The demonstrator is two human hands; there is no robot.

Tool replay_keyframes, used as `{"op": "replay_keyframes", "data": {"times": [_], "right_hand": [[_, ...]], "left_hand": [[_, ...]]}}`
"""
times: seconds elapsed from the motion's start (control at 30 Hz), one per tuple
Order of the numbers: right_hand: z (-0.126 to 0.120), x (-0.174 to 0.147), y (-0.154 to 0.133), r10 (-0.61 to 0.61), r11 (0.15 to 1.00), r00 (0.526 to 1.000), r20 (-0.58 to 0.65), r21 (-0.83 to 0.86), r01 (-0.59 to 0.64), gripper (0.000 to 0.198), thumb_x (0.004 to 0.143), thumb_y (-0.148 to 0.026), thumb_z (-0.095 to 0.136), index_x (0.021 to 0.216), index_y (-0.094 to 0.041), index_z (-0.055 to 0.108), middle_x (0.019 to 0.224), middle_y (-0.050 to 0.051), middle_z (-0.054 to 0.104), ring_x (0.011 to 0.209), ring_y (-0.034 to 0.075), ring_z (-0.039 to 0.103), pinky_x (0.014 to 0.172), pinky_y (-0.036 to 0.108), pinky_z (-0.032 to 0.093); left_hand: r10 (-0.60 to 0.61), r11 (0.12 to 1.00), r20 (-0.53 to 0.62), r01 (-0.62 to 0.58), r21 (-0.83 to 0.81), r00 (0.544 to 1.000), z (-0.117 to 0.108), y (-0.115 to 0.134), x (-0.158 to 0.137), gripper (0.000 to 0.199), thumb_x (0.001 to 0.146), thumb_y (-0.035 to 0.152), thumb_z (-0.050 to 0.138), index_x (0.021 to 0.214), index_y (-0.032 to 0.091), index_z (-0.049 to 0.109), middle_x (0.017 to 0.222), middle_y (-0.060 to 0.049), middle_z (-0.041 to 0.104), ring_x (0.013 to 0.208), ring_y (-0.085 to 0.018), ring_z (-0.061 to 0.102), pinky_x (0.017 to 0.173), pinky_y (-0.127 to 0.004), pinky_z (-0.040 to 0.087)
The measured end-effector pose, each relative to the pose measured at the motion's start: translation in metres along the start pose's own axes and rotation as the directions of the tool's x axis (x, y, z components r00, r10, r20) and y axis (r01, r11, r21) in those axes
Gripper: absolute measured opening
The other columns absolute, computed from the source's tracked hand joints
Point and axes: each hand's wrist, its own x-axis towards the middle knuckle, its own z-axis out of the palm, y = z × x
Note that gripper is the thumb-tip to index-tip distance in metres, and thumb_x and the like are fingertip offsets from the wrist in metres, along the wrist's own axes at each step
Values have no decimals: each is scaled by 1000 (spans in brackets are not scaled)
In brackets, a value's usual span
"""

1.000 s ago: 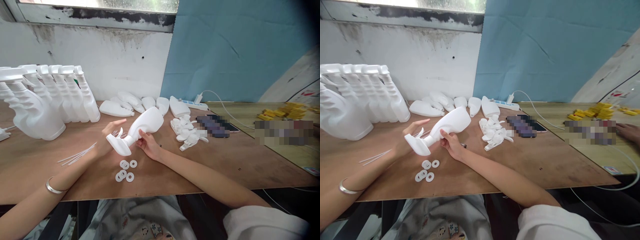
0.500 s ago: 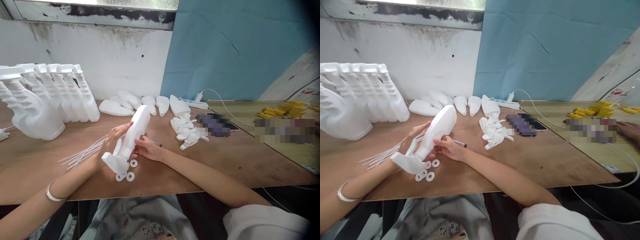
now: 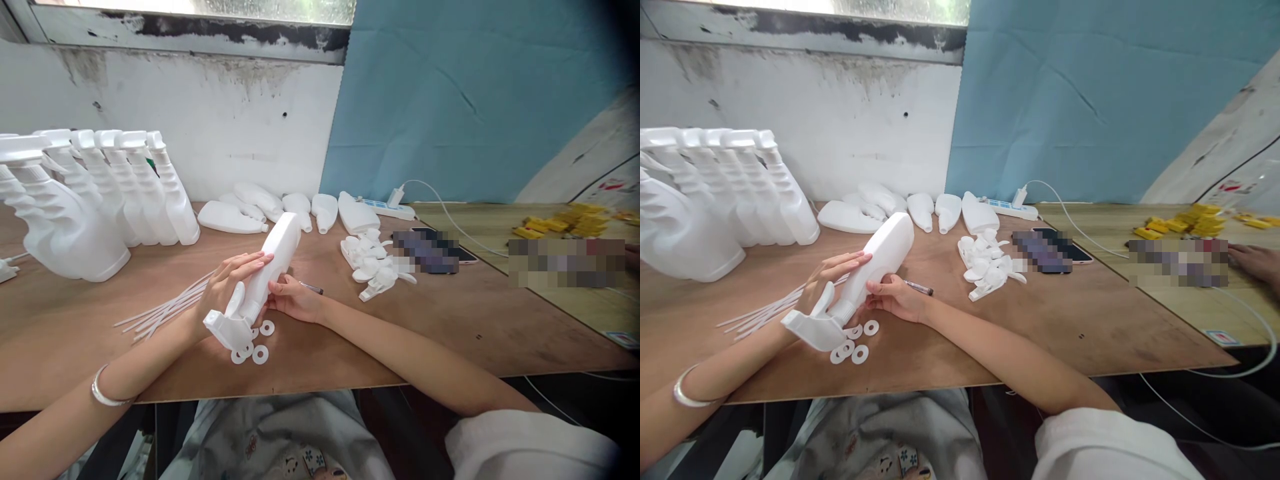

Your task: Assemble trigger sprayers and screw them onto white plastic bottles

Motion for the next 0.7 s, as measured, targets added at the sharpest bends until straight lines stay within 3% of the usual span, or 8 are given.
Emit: {"op": "replay_keyframes", "data": {"times": [0.3,0.7], "right_hand": [[0,0,0,5,1000,999,31,-28,-4,35,64,-32,75,90,-14,60,72,1,61,63,9,55,66,22,45],[-1,0,2,11,1000,999,51,-29,-10,38,64,-33,75,93,-13,59,70,0,60,63,9,55,68,22,45]], "left_hand": [[-104,994,51,102,34,993,-3,7,-1,61,73,46,60,126,21,42,120,-12,55,112,-25,50,93,-42,42],[-50,996,137,40,77,989,-6,1,2,61,75,44,58,128,21,38,122,-10,55,113,-24,48,91,-40,44]]}}
